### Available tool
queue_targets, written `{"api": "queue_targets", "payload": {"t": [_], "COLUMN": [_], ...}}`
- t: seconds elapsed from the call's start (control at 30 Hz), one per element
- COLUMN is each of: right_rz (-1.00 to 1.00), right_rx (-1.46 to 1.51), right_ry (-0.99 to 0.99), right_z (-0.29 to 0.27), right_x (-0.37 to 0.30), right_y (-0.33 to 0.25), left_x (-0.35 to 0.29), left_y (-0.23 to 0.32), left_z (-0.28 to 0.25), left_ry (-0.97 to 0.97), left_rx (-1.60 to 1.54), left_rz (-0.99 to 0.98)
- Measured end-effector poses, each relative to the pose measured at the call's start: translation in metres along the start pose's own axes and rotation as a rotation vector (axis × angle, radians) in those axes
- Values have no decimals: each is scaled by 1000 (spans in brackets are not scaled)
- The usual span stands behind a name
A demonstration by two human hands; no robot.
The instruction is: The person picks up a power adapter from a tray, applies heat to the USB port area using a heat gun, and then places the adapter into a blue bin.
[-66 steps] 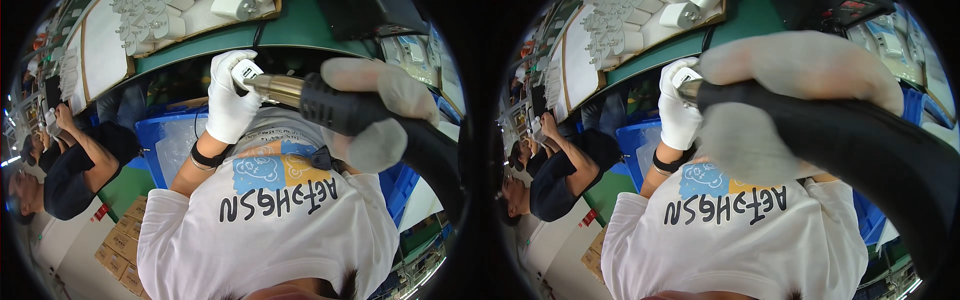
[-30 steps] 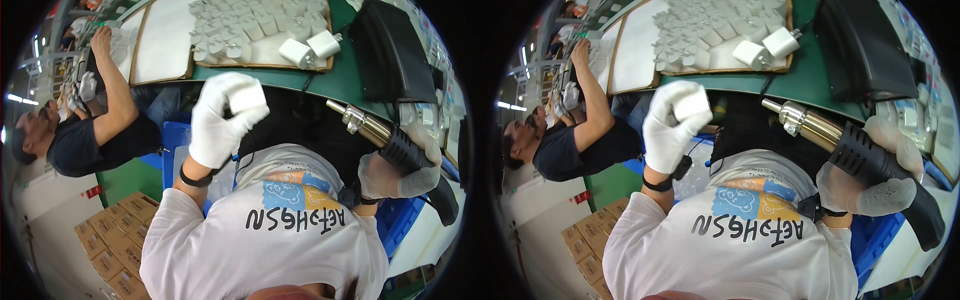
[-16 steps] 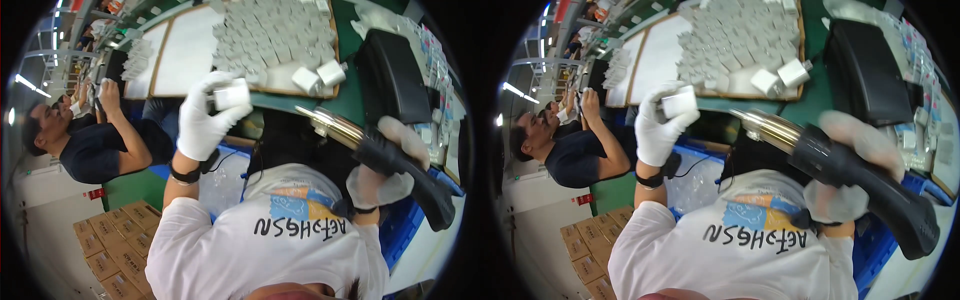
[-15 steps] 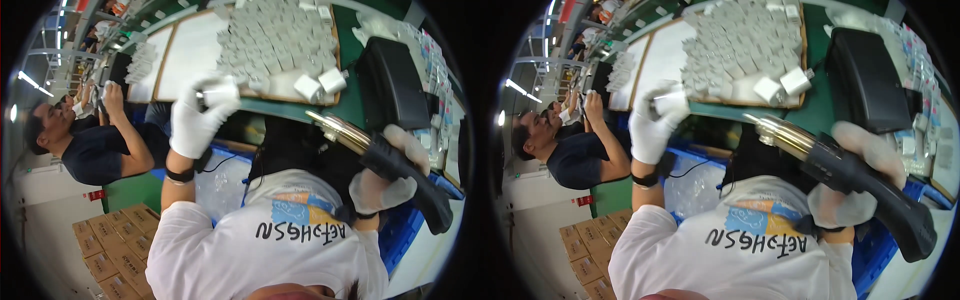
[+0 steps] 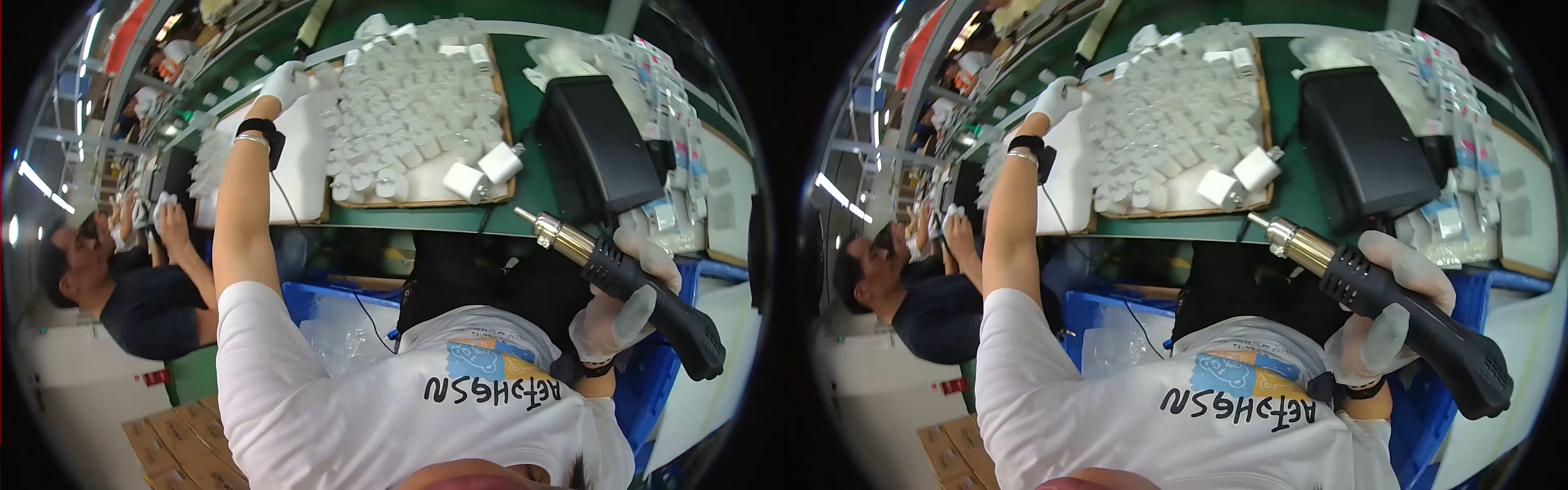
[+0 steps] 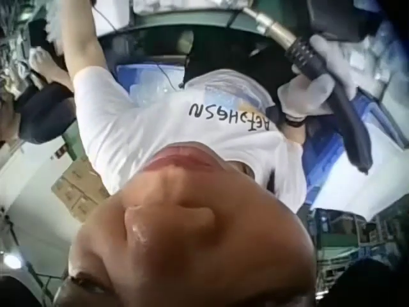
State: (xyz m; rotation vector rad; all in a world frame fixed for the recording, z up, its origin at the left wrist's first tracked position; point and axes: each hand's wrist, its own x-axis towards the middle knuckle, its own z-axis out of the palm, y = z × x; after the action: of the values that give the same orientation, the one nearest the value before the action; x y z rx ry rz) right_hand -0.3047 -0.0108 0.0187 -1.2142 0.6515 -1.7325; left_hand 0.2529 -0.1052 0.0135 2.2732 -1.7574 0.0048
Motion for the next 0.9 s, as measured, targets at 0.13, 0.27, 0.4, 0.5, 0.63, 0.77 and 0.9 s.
{"api": "queue_targets", "payload": {"t": [0.13,0.27,0.4,0.5,0.63,0.77,0.9], "right_rz": [-105,-142,17,59,179,109,25], "right_rx": [35,171,258,318,589,406,233], "right_ry": [-30,-150,76,252,510,247,70], "right_z": [7,0,1,-4,-5,-15,-7], "right_x": [-2,10,23,37,60,54,41], "right_y": [-3,0,16,39,47,71,71], "left_x": [56,20,28,2,-50,-141,-159], "left_y": [-62,-174,-81,-54,109,243,277], "left_z": [51,6,41,13,-29,-9,31], "left_ry": [-289,-312,106,379,235,19,-42], "left_rx": [-714,-1662,-371,63,-223,-220,-82], "left_rz": [-7,-510,130,126,154,248,370]}}
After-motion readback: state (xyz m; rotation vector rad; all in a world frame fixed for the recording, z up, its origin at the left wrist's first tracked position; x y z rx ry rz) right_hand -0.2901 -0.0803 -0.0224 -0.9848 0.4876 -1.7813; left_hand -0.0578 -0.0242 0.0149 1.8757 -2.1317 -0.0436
